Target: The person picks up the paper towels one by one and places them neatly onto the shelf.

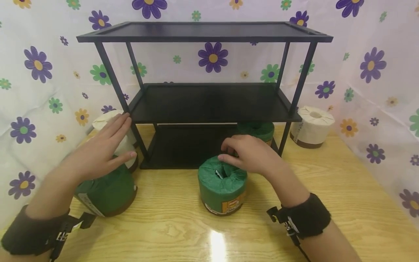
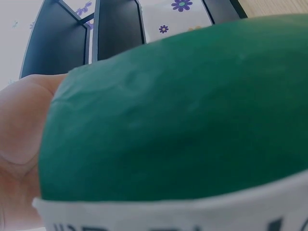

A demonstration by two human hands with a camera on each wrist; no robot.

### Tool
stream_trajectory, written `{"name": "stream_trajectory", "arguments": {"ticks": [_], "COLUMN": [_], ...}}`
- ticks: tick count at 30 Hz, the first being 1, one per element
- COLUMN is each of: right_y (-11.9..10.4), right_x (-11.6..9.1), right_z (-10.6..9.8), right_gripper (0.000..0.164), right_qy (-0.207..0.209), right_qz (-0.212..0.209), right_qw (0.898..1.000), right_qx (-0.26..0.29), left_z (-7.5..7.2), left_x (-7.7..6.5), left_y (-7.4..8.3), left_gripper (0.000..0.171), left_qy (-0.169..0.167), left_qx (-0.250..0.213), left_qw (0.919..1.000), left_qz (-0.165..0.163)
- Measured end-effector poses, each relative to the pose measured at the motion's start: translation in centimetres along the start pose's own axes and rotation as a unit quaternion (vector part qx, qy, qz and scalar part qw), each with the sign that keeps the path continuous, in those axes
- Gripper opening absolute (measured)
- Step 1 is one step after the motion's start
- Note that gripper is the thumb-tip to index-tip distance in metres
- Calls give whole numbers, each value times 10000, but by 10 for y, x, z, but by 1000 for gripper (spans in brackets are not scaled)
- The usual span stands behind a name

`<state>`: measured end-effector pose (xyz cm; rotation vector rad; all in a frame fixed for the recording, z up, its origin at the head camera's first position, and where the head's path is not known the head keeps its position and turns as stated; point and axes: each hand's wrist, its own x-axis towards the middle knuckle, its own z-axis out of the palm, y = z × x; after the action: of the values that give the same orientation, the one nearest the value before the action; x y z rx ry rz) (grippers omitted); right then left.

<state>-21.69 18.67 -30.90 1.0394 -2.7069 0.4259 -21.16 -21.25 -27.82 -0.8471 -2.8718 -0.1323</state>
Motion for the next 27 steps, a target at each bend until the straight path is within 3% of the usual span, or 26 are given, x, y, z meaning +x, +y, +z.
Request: {"name": "stream_trajectory", "arguments": {"ticks": [3,6,10,13,15,27], "right_y": [1,0,-9,-19,-25,-42], "right_x": [-4,-8,-13,-15,-16,-16], "right_z": [-9,-19,-27,-28,-28,-25], "right_gripper": [12,14,32,58,66,58], "right_qy": [425,472,-441,-1313,-1663,-2210], "right_qz": [-245,-551,-585,-256,-72,514], "right_qw": [9987,9960,9925,9849,9799,9712], "right_qx": [156,530,981,1100,1098,729], "left_z": [0,-1,-1,0,0,-1], "left_x": [0,1,1,0,0,0], "left_y": [0,1,1,1,0,2], "left_gripper": [88,88,88,88,88,88], "left_qy": [-11,-41,-63,-41,-25,-72], "left_qx": [19,28,26,6,-10,-38], "left_qw": [10000,10000,10000,10000,10000,9999], "left_qz": [-8,-27,-36,-29,-21,-67]}}
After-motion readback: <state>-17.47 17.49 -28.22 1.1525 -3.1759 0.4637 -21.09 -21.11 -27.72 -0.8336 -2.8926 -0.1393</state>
